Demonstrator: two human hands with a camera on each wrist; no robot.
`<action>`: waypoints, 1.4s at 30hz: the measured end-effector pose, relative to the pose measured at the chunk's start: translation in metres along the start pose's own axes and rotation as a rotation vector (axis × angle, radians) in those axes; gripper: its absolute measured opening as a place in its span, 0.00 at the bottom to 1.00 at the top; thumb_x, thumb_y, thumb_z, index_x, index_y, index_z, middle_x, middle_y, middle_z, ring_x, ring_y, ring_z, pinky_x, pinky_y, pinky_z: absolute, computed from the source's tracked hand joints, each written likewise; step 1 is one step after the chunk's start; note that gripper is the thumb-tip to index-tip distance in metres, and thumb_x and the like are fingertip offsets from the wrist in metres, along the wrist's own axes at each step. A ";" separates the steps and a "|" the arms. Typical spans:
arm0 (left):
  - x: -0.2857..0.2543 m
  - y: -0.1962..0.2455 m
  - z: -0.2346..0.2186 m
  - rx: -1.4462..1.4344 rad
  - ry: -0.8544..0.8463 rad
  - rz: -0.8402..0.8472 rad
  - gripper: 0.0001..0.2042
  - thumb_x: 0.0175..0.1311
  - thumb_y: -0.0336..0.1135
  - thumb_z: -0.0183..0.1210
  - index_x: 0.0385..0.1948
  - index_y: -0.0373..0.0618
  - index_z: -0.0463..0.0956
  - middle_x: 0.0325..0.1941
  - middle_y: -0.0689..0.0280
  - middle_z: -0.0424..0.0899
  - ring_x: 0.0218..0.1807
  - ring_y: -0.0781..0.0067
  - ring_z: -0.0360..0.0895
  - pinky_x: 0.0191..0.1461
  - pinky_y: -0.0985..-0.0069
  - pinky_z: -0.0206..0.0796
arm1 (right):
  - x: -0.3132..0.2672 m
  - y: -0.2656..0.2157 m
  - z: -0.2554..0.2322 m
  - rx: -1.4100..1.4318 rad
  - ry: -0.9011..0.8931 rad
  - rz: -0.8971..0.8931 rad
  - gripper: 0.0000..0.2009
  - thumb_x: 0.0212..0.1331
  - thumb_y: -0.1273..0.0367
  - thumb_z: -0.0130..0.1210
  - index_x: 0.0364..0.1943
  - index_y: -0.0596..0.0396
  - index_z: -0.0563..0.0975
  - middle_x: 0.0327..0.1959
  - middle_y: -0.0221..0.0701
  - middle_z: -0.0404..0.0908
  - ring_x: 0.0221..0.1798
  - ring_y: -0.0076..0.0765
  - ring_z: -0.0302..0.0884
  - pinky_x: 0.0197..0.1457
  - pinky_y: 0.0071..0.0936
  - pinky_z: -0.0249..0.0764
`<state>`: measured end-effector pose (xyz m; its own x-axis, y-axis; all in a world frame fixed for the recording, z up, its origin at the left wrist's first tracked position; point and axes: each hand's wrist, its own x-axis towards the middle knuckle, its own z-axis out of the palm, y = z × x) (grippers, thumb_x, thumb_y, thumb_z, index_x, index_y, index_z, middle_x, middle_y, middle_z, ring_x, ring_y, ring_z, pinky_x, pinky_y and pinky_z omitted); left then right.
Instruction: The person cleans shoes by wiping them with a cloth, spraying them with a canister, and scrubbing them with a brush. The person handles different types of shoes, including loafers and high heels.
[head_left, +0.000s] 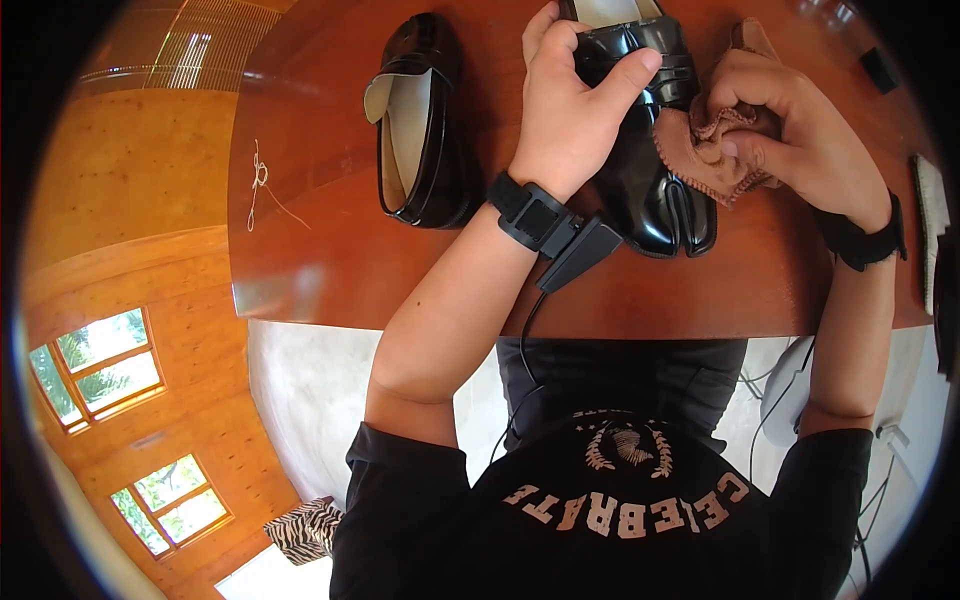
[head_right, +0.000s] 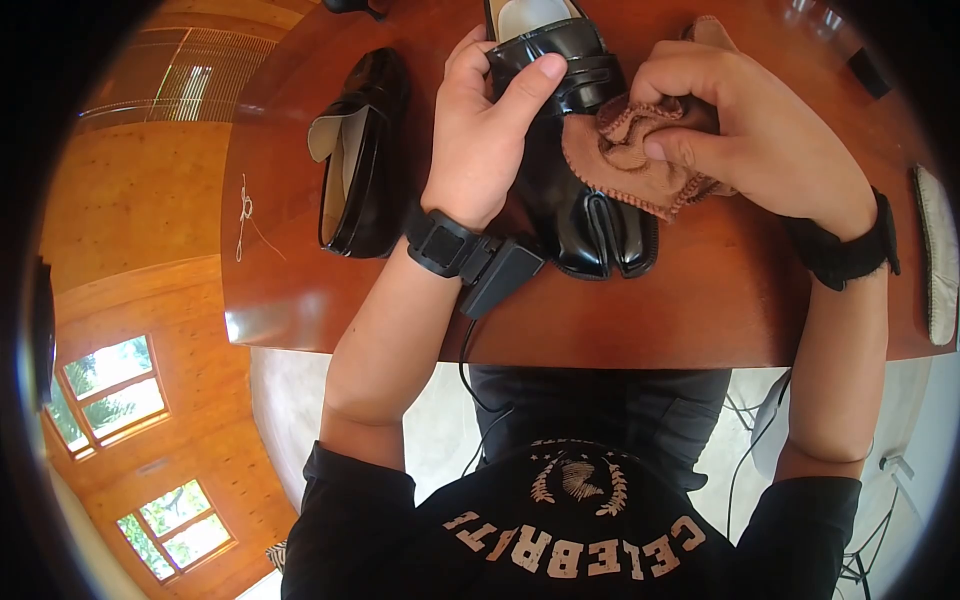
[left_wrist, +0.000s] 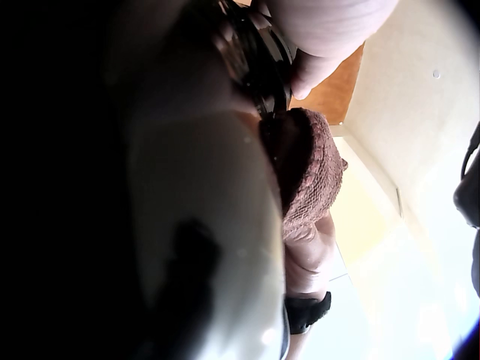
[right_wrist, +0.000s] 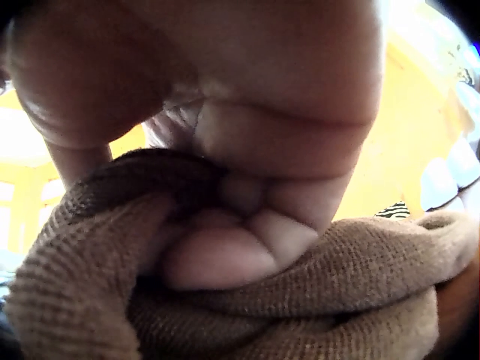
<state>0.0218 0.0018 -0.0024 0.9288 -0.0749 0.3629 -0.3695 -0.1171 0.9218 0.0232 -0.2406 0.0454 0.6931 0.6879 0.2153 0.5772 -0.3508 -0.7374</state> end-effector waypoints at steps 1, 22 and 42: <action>0.000 -0.001 0.000 0.002 -0.002 0.001 0.16 0.66 0.38 0.68 0.43 0.32 0.78 0.60 0.62 0.73 0.58 0.73 0.74 0.62 0.75 0.67 | 0.000 0.000 0.001 0.013 0.005 0.008 0.10 0.53 0.75 0.63 0.39 0.61 0.77 0.35 0.32 0.75 0.43 0.38 0.65 0.53 0.33 0.65; -0.002 0.003 0.000 0.003 0.007 -0.033 0.17 0.66 0.39 0.68 0.44 0.32 0.78 0.62 0.62 0.73 0.58 0.73 0.74 0.62 0.74 0.67 | 0.000 0.003 0.004 0.044 0.039 0.018 0.10 0.53 0.75 0.63 0.38 0.61 0.77 0.36 0.31 0.77 0.45 0.38 0.64 0.53 0.33 0.65; 0.000 0.002 0.001 -0.011 -0.009 0.004 0.15 0.67 0.38 0.67 0.44 0.33 0.79 0.59 0.64 0.75 0.57 0.74 0.74 0.62 0.75 0.67 | 0.000 0.003 0.003 0.062 -0.004 -0.012 0.10 0.55 0.74 0.63 0.40 0.62 0.76 0.36 0.31 0.76 0.43 0.37 0.65 0.53 0.32 0.66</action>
<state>0.0205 0.0010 -0.0004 0.9273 -0.0837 0.3650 -0.3724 -0.1058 0.9220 0.0235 -0.2400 0.0410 0.6845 0.6943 0.2223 0.5579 -0.3026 -0.7728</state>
